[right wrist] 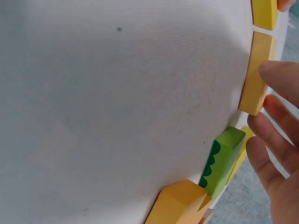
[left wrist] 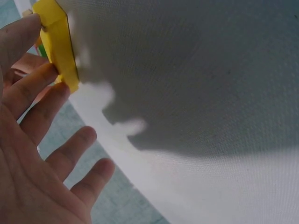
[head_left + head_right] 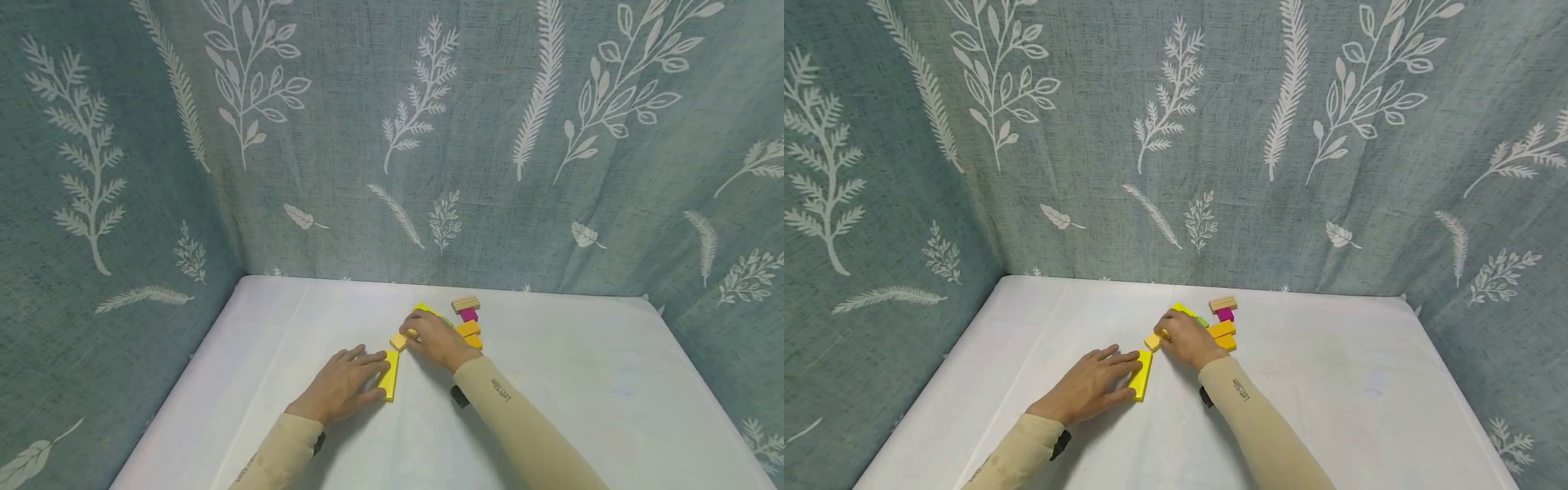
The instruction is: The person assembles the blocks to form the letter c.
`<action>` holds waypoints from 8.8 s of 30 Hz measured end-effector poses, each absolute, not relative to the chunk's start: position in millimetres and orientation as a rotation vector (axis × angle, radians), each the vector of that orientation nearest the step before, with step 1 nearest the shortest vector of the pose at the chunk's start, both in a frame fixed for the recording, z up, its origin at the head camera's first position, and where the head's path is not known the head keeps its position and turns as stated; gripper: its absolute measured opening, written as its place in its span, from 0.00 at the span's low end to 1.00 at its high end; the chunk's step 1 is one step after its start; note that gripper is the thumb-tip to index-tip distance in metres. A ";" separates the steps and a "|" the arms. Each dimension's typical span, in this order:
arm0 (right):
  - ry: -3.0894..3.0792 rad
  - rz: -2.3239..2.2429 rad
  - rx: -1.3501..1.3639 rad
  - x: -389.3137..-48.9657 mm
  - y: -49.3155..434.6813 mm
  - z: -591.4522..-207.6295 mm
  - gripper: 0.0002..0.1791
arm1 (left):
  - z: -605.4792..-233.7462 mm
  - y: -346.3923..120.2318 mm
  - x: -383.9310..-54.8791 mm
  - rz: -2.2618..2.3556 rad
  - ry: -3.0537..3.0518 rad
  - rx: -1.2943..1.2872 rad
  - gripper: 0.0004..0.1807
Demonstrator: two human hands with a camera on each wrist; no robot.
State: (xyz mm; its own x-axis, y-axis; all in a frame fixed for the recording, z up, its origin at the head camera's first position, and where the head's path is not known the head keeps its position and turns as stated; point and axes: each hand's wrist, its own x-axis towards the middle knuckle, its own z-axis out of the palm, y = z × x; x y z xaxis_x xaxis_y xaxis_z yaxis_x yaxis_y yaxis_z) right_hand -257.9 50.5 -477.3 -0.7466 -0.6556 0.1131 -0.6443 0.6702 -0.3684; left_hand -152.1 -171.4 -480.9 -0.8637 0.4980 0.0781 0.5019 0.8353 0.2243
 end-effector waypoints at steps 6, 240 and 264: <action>2.846 -0.568 -1.116 -257.5 49.2 -476.4 0.10 | -481.9 -170.2 -152.0 -0.388 -2.993 -0.814 0.27; 2.804 -0.868 -1.180 -124.3 79.9 -483.9 0.16 | -477.6 -156.3 -174.8 -0.253 -2.911 -0.904 0.27; 3.154 -0.885 -1.048 -142.6 137.1 -480.2 0.25 | -479.4 -145.3 -192.1 -0.208 -3.075 -0.844 0.26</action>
State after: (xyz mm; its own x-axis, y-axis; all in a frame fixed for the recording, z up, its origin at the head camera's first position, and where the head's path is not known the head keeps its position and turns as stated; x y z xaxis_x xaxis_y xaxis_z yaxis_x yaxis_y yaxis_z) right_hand -142.6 137.1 -480.2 -0.7743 -0.4712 0.4224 -0.6222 0.6888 -0.3721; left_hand -192.1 -145.3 -479.4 -0.8591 0.5115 -0.0180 0.5044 0.8522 0.1392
